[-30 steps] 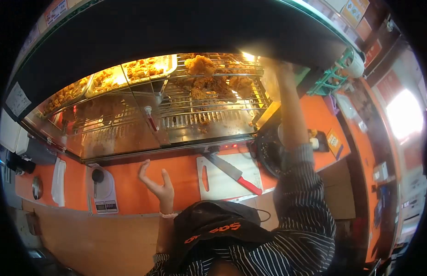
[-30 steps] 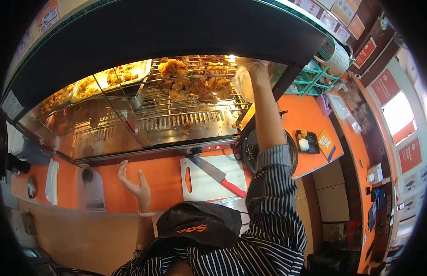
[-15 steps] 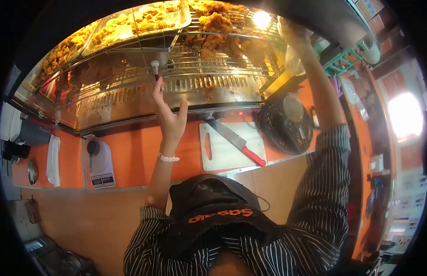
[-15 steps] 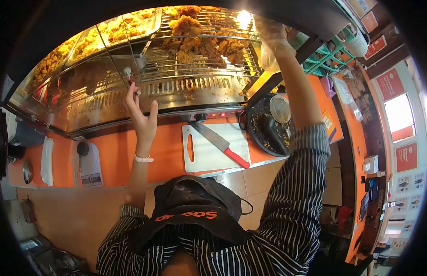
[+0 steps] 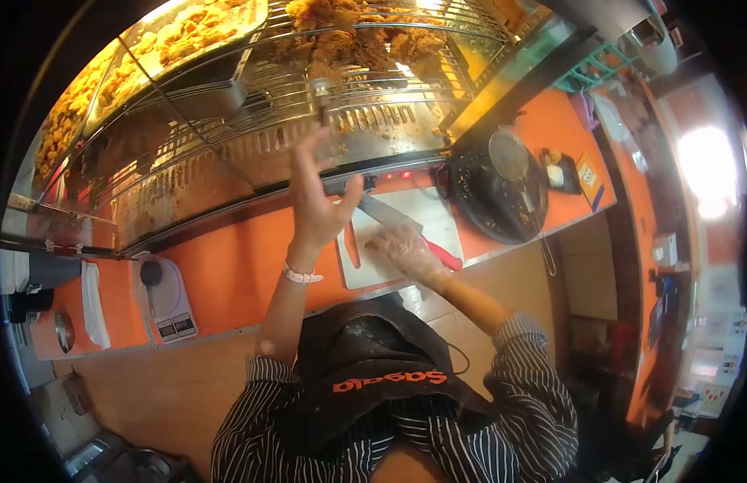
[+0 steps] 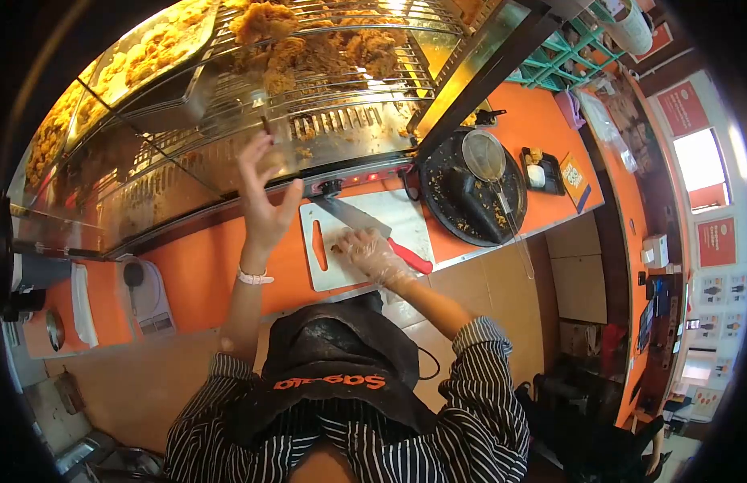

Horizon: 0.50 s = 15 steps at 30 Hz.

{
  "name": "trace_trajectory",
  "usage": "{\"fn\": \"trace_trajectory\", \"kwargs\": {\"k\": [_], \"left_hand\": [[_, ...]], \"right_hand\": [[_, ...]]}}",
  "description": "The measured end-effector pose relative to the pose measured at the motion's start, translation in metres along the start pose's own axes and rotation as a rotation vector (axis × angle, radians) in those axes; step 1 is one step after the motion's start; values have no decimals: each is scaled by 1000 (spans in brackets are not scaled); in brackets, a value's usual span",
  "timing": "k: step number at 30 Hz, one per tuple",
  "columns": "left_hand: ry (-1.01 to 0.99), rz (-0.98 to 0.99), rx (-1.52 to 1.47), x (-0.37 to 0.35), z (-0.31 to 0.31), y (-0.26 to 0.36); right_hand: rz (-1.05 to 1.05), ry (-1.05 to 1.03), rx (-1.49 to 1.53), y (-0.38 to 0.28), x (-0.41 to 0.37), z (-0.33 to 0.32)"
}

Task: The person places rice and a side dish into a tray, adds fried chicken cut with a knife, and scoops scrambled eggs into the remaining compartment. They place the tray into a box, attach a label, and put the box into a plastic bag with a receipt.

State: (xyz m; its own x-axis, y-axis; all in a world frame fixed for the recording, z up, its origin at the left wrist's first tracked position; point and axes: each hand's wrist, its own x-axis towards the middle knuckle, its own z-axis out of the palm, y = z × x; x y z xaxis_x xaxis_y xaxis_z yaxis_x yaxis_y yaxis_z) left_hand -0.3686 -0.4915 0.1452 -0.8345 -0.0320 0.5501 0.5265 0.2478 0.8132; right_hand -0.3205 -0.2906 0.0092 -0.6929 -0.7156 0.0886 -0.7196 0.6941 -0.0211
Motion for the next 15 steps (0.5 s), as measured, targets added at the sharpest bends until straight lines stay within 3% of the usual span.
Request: {"fn": "trace_trajectory", "kwargs": {"k": [2, 3, 5, 7, 8, 10, 15], "left_hand": [[-87, 12, 47, -12, 16, -14], [-171, 34, 93, -22, 24, -26], [-342, -149, 212, -60, 37, -57], [-305, -231, 468, -108, 40, -101], [-317, -229, 465, -119, 38, -108], [-384, -415, 684, -136, 38, -116], [-426, -355, 787, -160, 33, -127]], "right_hand": [[-3, 20, -76, -9, -14, 1], [125, 22, -170, -11, -21, -15], [261, 25, -263, -1, -34, -21], [700, -220, -14, 12, -50, -4], [712, -222, -9, 17, -55, 2], [573, -248, -6, 30, -66, 13], [582, -135, -15, 70, -115, 25]]}}
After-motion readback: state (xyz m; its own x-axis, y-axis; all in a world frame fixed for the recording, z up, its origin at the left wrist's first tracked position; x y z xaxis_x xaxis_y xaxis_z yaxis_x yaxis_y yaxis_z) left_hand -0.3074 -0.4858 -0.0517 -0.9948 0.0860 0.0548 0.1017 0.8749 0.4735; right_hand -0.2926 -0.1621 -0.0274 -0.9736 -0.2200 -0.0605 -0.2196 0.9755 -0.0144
